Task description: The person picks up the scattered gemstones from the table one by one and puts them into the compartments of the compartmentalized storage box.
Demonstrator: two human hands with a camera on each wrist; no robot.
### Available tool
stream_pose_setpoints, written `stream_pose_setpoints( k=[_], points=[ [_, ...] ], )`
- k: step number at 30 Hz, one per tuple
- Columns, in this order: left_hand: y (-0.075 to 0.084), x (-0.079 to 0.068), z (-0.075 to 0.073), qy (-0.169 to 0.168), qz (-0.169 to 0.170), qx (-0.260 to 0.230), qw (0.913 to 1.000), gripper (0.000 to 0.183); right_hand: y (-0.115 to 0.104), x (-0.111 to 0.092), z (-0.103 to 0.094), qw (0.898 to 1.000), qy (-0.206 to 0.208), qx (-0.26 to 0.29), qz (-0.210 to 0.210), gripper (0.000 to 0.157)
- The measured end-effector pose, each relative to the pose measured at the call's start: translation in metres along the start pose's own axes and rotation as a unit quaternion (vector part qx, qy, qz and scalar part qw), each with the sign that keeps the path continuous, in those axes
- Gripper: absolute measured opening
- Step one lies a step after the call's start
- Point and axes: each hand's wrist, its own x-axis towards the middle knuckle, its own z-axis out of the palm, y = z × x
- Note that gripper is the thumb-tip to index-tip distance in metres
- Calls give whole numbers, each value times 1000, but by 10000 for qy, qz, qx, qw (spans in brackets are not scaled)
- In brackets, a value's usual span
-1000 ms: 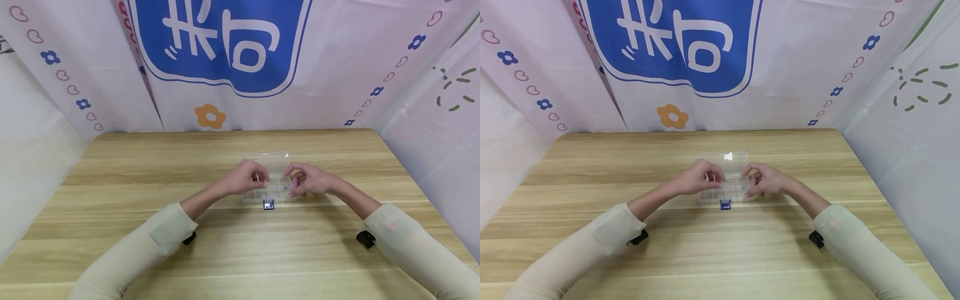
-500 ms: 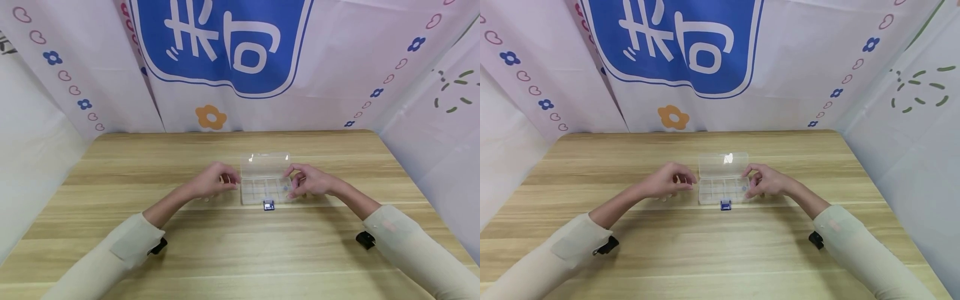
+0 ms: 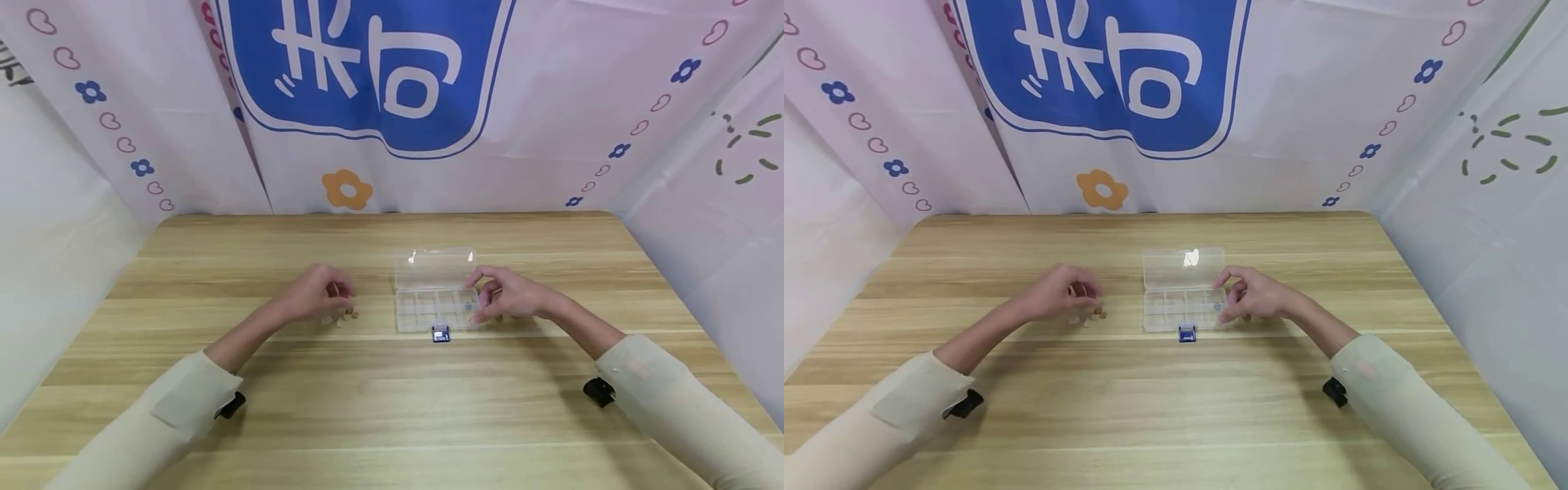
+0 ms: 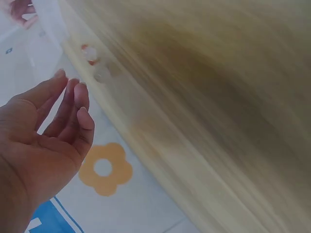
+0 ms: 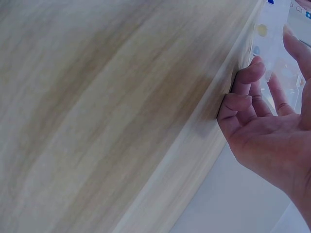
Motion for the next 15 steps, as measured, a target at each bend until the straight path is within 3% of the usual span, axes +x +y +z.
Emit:
stream_pose_setpoints(
  k=[9, 15],
  points=[
    [-16, -9, -2, -274, -156, -177, 9993, 5, 1, 0, 0, 10000, 20, -11, -38, 54],
    [-18, -12, -3, -460, -14, 25, 9989, 5, 1, 1, 0, 9999, -9, -21, -129, 54]
  ],
)
